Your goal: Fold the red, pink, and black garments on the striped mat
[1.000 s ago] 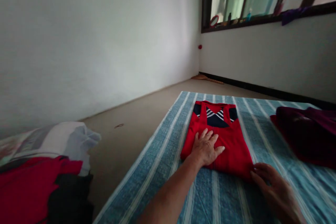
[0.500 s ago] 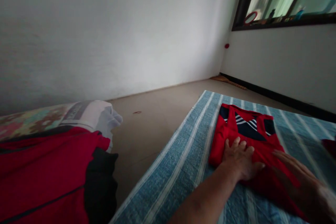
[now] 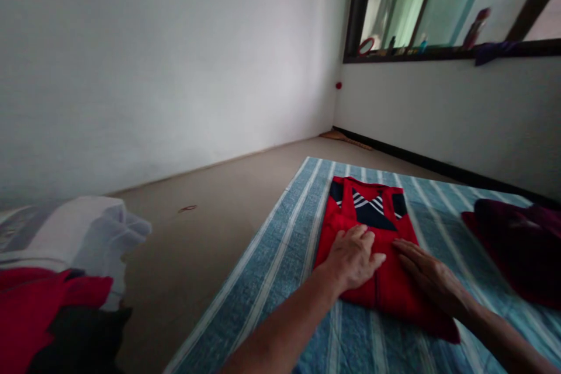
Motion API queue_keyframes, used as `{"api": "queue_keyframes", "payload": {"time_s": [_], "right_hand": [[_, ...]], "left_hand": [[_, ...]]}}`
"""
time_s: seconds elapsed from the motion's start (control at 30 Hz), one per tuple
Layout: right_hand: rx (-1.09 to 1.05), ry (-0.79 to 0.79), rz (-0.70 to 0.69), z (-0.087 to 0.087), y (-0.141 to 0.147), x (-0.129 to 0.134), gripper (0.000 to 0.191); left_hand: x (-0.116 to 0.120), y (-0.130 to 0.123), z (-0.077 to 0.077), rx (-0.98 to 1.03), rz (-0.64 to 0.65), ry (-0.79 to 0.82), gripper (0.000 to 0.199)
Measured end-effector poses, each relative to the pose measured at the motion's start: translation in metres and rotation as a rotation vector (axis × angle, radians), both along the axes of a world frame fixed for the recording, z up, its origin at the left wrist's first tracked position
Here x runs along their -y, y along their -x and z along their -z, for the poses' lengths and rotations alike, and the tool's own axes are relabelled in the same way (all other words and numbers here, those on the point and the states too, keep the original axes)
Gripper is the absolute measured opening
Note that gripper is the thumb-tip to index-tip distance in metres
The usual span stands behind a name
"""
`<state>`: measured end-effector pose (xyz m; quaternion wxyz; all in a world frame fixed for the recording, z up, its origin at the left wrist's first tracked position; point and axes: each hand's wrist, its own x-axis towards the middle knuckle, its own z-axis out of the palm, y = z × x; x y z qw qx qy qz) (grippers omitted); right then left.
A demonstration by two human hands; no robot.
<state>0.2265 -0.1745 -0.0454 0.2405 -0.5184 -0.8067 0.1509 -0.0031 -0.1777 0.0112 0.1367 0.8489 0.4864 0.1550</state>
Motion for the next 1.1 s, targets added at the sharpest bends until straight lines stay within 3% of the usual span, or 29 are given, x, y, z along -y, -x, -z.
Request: {"api": "queue_keyframes", "payload": {"time_s": [0.13, 0.27, 0.37, 0.5, 0.63, 0.87, 1.1], "right_hand": [[-0.017, 0.006, -0.072, 0.003, -0.026, 0.001, 0.045], [0.033, 0.001, -0.160, 0.010, -0.049, 0.007, 0.054], [0.096, -0.012, -0.216, 0.012, -0.056, 0.009, 0.059], [0.140, -0.047, -0.275, 0.013, -0.057, 0.008, 0.058], [0.145, -0.051, -0.299, 0.011, -0.058, 0.006, 0.058], [0.156, -0.038, -0.332, -0.001, -0.054, 0.002, 0.056], [0.285, -0.138, -0.440, -0.014, -0.055, -0.011, 0.061]], "left_hand": [[-0.024, 0.056, -0.003, -0.075, 0.112, -0.299, 0.036], [-0.039, 0.116, 0.005, -0.207, 0.222, -0.376, 0.046], [-0.037, 0.136, 0.018, -0.197, 0.202, -0.442, 0.049], [-0.033, 0.130, 0.030, -0.189, 0.202, -0.539, 0.043], [-0.038, 0.119, 0.032, -0.185, 0.240, -0.587, 0.039], [-0.052, 0.111, 0.023, -0.301, 0.339, -0.782, 0.041], [-0.076, 0.109, 0.011, -0.423, 0.543, -0.770, 0.042]]}}
